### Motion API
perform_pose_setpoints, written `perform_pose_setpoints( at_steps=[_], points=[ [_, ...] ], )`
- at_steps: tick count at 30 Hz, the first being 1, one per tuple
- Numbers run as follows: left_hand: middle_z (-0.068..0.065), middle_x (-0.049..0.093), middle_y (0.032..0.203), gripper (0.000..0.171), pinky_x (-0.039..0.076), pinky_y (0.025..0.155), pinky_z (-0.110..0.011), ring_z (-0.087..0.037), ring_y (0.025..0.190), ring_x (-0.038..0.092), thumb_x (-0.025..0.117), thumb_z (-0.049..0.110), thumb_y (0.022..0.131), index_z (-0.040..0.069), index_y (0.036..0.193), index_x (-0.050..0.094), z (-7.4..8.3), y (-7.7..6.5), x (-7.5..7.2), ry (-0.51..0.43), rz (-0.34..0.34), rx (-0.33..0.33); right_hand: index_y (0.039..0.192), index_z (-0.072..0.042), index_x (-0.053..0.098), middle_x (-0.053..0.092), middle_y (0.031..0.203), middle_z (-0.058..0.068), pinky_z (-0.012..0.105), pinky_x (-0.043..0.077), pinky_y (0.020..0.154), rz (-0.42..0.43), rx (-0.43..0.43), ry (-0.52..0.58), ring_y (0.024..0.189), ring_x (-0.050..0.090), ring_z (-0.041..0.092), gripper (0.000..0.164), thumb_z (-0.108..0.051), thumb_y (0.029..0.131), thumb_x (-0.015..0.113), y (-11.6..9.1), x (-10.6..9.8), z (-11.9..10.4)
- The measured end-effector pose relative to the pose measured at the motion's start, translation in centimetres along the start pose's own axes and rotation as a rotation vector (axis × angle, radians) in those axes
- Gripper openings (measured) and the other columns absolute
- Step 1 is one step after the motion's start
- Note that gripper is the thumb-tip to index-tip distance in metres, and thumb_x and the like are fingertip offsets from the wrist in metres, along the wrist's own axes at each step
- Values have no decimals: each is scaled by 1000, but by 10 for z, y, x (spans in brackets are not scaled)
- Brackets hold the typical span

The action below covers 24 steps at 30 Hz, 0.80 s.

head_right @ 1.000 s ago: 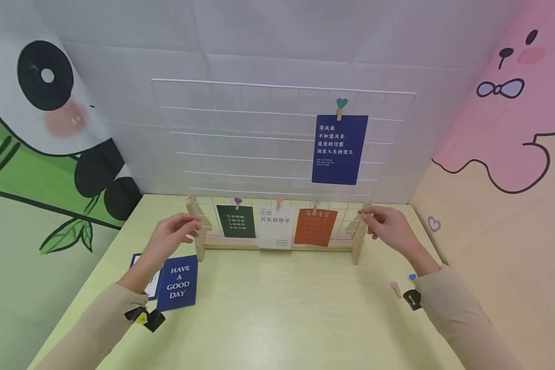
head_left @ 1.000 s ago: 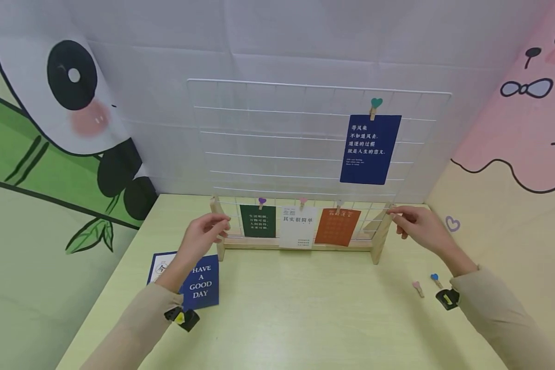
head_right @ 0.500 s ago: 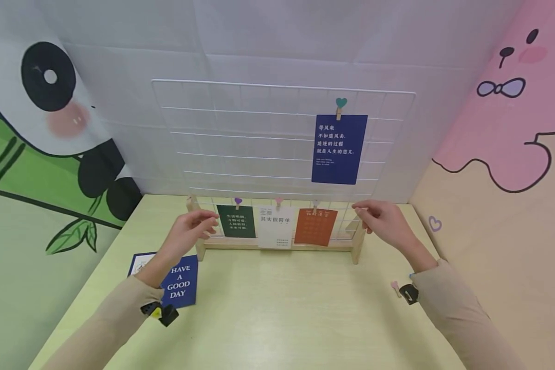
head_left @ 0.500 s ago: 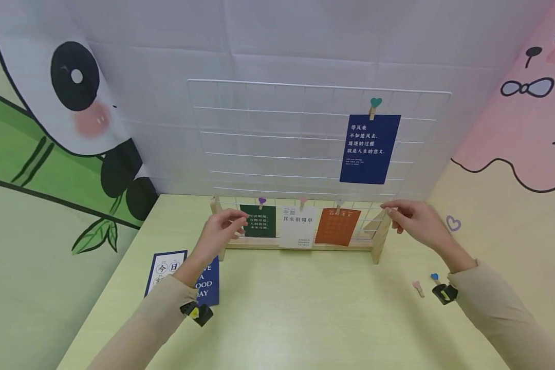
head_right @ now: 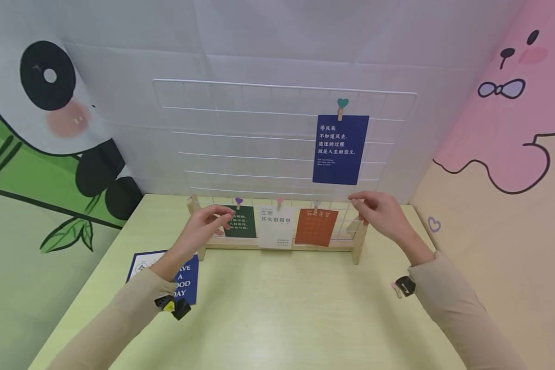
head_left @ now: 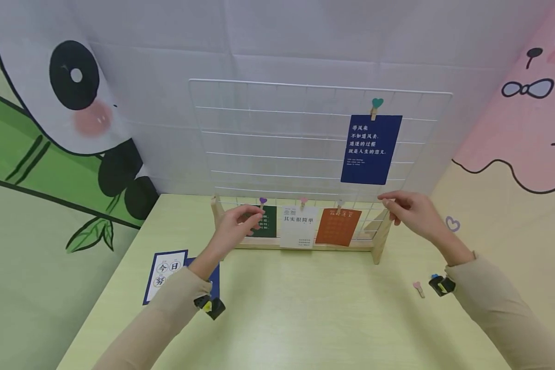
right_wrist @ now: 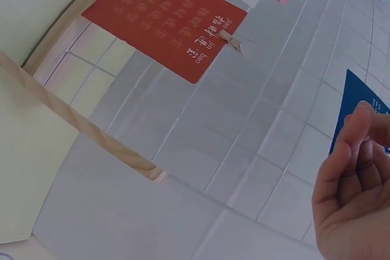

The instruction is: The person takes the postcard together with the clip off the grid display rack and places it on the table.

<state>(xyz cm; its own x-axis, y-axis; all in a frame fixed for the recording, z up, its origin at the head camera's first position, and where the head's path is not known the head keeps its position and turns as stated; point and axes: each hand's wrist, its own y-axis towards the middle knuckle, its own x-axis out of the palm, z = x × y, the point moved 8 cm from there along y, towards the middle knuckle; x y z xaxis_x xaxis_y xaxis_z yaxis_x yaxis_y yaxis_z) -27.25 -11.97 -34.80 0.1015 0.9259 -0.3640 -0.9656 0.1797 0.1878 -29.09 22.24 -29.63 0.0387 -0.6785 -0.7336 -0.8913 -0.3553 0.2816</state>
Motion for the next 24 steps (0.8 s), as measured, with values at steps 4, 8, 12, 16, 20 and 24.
perform_pose_setpoints(
  at_steps=[4, 8, 12, 16, 20, 24],
  points=[
    [-13, 58, 95, 23, 49, 69, -42, -24, 79, 57, 51, 13, 90, -2, 106, 57, 14, 0, 5, 1, -13, 5, 108, 2, 59, 53, 62, 7, 24, 43, 45, 13, -17, 7, 53, 51, 19, 23, -11, 92, 48, 5, -4, -4],
    [-17, 58, 97, 21, 49, 69, -42, -31, 82, 57, 50, 9, 90, -5, 105, 56, 34, -4, 10, 1, -23, 17, 108, 2, 58, 53, 63, 7, 24, 43, 46, 15, -6, -3, 54, 51, 18, 25, -13, 92, 47, 8, -8, -4],
    [-16, 57, 98, 23, 50, 69, -39, -33, 83, 57, 51, 10, 90, -5, 106, 56, 32, 1, 15, -9, -43, 20, 109, 2, 58, 53, 63, 7, 24, 43, 47, 18, 2, -24, 55, 51, 18, 28, -17, 93, 45, 12, -14, -7],
    [-12, 58, 100, 25, 50, 67, -35, -27, 81, 58, 53, 17, 90, 0, 107, 57, 17, 13, 19, -12, -59, 16, 109, 0, 59, 54, 64, 10, 24, 43, 47, 33, 11, -27, 56, 51, 19, 29, -20, 93, 46, 16, -19, -10],
    [-9, 58, 97, 26, 50, 66, -34, -21, 80, 57, 53, 21, 90, 2, 108, 57, 12, 21, 23, -11, -68, 9, 109, -1, 59, 54, 65, 11, 25, 42, 48, 52, 33, -11, 56, 51, 19, 29, -21, 92, 47, 20, -24, -10],
    [-10, 58, 96, 26, 49, 67, -37, -21, 80, 56, 52, 18, 90, 0, 108, 57, 28, 20, 26, -20, -82, -13, 109, 0, 59, 54, 65, 10, 24, 44, 49, 76, 43, 4, 56, 52, 19, 29, -21, 92, 48, 24, -29, -11]
  ],
)
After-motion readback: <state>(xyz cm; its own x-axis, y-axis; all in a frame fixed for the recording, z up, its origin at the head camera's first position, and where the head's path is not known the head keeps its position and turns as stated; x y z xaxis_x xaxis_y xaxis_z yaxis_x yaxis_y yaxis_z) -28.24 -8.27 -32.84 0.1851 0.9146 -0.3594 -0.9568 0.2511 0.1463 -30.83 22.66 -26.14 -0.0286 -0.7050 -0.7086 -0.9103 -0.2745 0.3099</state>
